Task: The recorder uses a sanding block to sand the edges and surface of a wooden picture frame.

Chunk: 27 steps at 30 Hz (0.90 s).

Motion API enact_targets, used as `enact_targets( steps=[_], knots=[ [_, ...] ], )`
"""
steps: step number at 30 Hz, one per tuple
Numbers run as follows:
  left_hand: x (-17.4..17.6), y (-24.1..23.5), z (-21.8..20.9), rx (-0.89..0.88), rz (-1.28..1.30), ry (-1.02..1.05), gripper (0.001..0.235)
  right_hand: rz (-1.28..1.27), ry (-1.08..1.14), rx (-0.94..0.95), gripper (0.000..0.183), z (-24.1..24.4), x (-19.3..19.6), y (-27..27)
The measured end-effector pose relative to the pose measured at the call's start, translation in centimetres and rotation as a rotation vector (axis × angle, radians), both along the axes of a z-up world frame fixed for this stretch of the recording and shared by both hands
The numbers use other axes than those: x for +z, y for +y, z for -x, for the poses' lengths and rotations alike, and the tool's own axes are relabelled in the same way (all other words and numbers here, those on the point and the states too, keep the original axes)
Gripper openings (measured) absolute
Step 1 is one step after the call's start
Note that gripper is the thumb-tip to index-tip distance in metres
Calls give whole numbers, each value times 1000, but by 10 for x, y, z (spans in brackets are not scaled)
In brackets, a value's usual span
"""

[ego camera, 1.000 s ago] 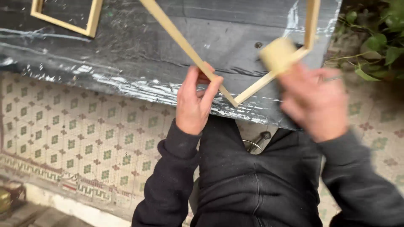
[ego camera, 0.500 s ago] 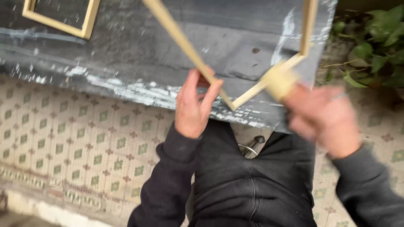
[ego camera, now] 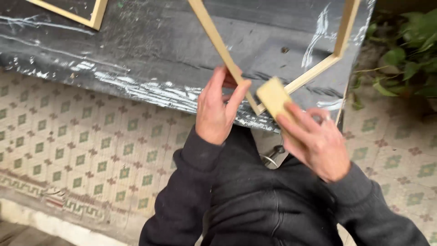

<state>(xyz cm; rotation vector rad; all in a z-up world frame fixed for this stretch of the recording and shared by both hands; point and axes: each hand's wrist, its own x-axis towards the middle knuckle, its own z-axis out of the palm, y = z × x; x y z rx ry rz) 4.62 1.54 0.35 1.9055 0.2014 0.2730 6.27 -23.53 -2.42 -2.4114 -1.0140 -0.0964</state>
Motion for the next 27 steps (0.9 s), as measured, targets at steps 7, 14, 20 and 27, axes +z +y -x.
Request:
enact_targets(
  steps=[7, 14, 20, 27],
  knots=[
    [-5, 3, 8, 16, -38, -16, 36, 66, -44, -88, 57, 4, 3, 10],
    [-4, 0, 8, 34, -67, -36, 40, 17, -134, -191, 53, -8, 5, 6],
    [-9, -2, 3, 27, -59, -43, 39, -89, 216, -60, 50, 0, -25, -23],
    [-15, -2, -2, -16, -94, -94, 39, -3, 19, -31, 61, 14, -2, 9]
  ],
)
